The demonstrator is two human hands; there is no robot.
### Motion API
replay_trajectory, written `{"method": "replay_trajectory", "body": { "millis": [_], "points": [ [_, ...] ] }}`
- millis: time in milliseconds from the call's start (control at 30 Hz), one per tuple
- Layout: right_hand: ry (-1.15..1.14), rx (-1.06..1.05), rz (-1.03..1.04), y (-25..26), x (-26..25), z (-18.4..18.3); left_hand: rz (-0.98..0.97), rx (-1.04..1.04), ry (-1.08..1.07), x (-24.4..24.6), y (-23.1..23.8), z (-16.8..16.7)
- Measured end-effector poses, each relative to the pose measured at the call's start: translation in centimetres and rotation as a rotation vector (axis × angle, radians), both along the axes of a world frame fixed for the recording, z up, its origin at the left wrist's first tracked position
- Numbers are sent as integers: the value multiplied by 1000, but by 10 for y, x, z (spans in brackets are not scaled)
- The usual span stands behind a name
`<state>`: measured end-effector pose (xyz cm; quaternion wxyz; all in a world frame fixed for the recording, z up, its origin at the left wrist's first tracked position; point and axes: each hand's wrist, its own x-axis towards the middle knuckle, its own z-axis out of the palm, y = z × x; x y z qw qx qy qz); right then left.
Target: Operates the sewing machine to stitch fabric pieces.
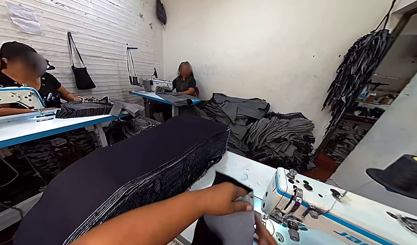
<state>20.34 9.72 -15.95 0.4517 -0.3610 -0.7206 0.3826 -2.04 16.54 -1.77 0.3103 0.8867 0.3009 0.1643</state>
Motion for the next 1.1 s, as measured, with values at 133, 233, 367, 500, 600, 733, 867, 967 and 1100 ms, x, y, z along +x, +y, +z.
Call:
{"method": "replay_trajectory", "body": {
  "millis": [133, 233, 367, 500, 600, 733, 867, 967, 1100],
  "points": [
    [591, -101, 124, 14, -23, 73, -119, 86, 30, 13, -24, 55],
    [715, -60, 88, 7, -39, 89, -130, 120, 74, 12, -30, 75],
    [627, 55, -130, -5, -48, 95, 17, 283, -21, 12, -37, 65],
    [442, 216, -265, -11, -50, 93, 56, 476, -178, 16, -33, 44],
    [409, 321, -334, -7, -45, 88, 24, 615, -225, 19, -28, 40],
    [431, 337, -330, -7, -40, 90, 3, 682, -188, 20, -28, 45],
    [505, 214, -157, -11, -30, 99, -50, 828, -190, 22, -28, 45],
    [575, 73, -37, -9, -20, 110, -87, 898, -187, 22, -29, 44],
    [547, 195, -41, 0, -17, 112, -50, 931, -201, 22, -30, 41]
  ]
}}
